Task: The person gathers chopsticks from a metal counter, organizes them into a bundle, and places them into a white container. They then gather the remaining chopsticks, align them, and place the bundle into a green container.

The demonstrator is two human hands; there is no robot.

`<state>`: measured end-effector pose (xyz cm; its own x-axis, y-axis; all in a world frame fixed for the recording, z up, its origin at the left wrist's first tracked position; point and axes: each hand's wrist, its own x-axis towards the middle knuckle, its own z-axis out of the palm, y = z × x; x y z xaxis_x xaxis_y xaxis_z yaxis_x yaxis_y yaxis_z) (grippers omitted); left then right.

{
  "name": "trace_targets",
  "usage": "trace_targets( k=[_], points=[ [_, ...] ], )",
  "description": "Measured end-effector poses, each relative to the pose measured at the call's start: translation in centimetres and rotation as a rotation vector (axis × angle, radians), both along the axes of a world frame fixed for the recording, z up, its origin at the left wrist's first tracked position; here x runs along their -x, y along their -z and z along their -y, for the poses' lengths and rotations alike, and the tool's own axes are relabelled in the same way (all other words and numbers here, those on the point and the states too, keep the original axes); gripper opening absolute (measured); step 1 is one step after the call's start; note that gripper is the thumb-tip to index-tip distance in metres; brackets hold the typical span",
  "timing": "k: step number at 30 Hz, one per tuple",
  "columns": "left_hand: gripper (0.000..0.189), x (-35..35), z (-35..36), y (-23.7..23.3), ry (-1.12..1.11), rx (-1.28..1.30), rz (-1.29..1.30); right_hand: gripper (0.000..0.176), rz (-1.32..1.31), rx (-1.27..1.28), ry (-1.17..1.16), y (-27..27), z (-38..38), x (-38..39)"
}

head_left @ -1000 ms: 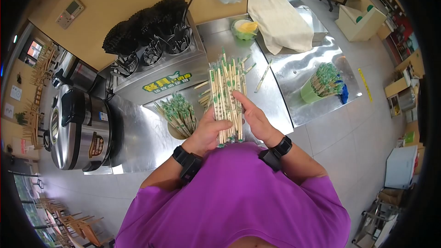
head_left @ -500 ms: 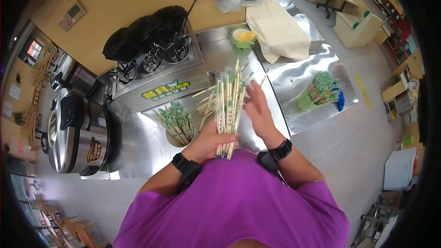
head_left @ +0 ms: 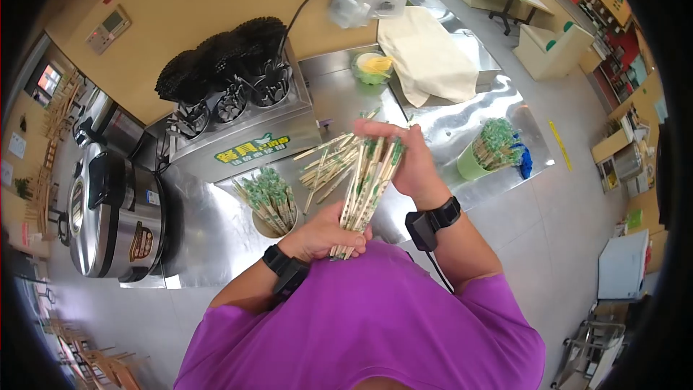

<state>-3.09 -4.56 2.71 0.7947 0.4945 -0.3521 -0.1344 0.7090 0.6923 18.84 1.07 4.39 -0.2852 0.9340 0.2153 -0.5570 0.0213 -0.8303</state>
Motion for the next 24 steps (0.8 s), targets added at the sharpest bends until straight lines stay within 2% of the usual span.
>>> trace_targets(
  k=[3, 4, 6, 7, 9, 10, 11, 12, 13, 15, 19, 22, 24],
  points=[
    [0.059, -0.3, -0.2, 0.6, -0.007, -0.052, 0.018, 0.088, -0.164, 0.068, 0.145, -0.2, 0.6, 0.7],
    [0.058, -0.5, -0.3, 0.3, -0.01, -0.068, 0.015, 0.089, -0.202, 0.087, 0.062, -0.2, 0.8, 0.8],
    [0.042, -0.6, -0.2, -0.2, 0.027, -0.169, -0.063, 0.091, -0.276, 0.126, -0.132, -0.3, 1.4, 1.0],
    [0.036, -0.6, -0.3, 0.0, 0.068, -0.249, -0.097, 0.081, -0.429, 0.152, -0.261, -0.1, 1.5, 1.3],
    [0.019, -0.1, -0.5, -0.1, 0.122, -0.366, -0.192, 0.084, -0.388, 0.109, -0.348, -0.1, 1.4, 1.4],
    [0.02, 0.0, -0.4, 0.3, 0.056, -0.457, -0.227, 0.084, -0.353, 0.072, -0.367, -0.8, 1.5, 2.3],
    [0.02, 0.2, -0.4, 0.8, -0.001, -0.548, -0.266, 0.06, -0.274, 0.055, -0.314, -2.0, 2.1, 3.3],
    [0.021, 0.7, -0.2, 1.2, -0.048, -0.641, -0.308, 0.05, -0.214, 0.028, -0.305, -1.9, 2.2, 4.4],
    [0.025, 1.2, 0.2, 1.1, -0.083, -0.578, -0.372, 0.041, -0.153, -0.003, -0.287, -1.8, 2.2, 5.2],
    [0.03, 2.6, 0.5, 1.5, -0.2, -0.659, -0.465, 0.02, -0.051, -0.042, -0.169, -2.2, 2.2, 7.6],
    [0.045, 6.0, 1.5, 2.6, -0.479, -0.924, -0.695, 0.02, 0.125, -0.108, -0.059, -2.2, 1.4, 12.9],
    [0.06, 8.0, 1.9, 2.4, -0.724, -1.043, -0.825, 0.02, 0.256, -0.402, 0.07, -2.2, 0.9, 16.7],
    [0.061, 9.2, 2.5, 2.1, -0.756, -1.059, -1.004, 0.019, 0.318, -0.46, 0.12, -2.2, 0.8, 18.7]
  ],
)
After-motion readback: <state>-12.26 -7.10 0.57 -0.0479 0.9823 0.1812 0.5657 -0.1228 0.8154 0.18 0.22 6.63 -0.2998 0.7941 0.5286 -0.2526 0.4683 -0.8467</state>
